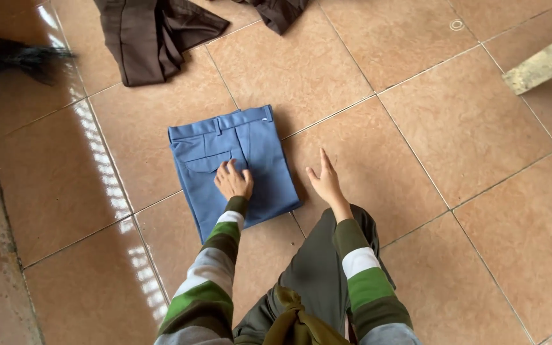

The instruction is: Folding blue trousers into a neat rectangular shape on the floor.

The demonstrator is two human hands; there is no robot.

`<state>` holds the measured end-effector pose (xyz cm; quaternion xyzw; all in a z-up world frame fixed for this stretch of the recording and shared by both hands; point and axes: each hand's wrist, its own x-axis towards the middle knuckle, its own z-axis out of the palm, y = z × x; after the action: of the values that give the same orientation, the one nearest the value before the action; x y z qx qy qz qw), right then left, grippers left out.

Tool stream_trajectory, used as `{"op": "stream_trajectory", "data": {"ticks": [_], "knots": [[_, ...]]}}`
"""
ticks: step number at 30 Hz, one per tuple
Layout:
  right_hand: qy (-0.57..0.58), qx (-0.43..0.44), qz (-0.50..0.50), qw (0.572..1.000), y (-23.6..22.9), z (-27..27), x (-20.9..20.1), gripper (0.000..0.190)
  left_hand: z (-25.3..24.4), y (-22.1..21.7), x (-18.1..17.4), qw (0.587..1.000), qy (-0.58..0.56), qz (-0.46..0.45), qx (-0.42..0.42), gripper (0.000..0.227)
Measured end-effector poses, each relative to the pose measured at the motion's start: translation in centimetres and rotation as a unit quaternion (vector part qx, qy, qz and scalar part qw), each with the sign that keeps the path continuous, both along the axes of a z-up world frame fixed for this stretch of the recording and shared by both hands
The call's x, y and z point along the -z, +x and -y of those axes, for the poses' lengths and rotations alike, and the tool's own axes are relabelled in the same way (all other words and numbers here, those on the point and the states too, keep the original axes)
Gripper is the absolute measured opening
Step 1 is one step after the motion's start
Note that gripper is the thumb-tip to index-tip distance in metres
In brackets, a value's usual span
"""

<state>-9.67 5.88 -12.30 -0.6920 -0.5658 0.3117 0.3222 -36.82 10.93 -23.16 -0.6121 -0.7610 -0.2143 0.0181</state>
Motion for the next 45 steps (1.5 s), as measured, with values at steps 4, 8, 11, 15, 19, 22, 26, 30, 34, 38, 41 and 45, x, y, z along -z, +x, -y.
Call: {"op": "stream_trajectory", "data": {"ticks": [4, 8, 11, 15, 19, 22, 26, 30, 34, 38, 41, 45], "knots": [[0.010, 0.065, -0.013, 0.998, 5.5, 1.2, -0.7, 0.079, -2.8, 11.4, -2.5, 0.990, 0.042, 0.054, 0.128, 0.061], [-0.023, 0.151, -0.011, 0.988, 12.2, 4.6, 1.7, 0.082, -2.8, 23.4, -5.1, 0.955, 0.002, 0.120, 0.272, 0.079], [-0.064, 0.227, -0.022, 0.972, 17.0, 8.9, 3.4, 0.085, -0.8, 31.6, -6.7, 0.921, -0.068, 0.150, 0.352, 0.085], [-0.236, 0.319, 0.084, 0.914, 23.5, 15.0, 3.5, 0.069, 4.6, 40.9, -5.8, 0.880, -0.101, 0.139, 0.443, 0.094], [-0.157, 0.395, -0.056, 0.903, 25.5, 22.5, 8.4, 0.085, 12.1, 46.1, -3.4, 0.835, -0.178, 0.082, 0.514, 0.095], [-0.243, 0.418, -0.030, 0.875, 28.4, 28.0, 13.3, 0.094, 17.6, 48.4, -1.2, 0.806, -0.222, 0.037, 0.547, 0.097], [-0.319, 0.462, -0.028, 0.827, 30.3, 35.7, 14.8, 0.098, 24.2, 49.6, 0.7, 0.754, -0.293, 0.017, 0.588, 0.098], [-0.330, 0.531, 0.001, 0.780, 29.3, 42.3, 11.9, 0.104, 29.1, 50.1, 1.8, 0.700, -0.346, -0.016, 0.624, 0.095], [-0.351, 0.567, 0.002, 0.745, 29.8, 48.4, 13.0, 0.106, 32.5, 50.6, 2.9, 0.668, -0.345, -0.056, 0.657, 0.092], [-0.321, 0.602, -0.019, 0.731, 30.1, 52.0, 11.0, 0.109, 36.0, 52.3, 2.8, 0.653, -0.313, -0.051, 0.688, 0.090], [-0.310, 0.615, -0.004, 0.725, 30.8, 55.2, 10.8, 0.099, 39.7, 54.2, 1.9, 0.636, -0.300, -0.043, 0.710, 0.088], [-0.309, 0.645, 0.045, 0.697, 32.0, 60.4, 11.0, 0.075, 45.7, 56.7, -0.8, 0.592, -0.295, -0.031, 0.749, 0.085]]}}
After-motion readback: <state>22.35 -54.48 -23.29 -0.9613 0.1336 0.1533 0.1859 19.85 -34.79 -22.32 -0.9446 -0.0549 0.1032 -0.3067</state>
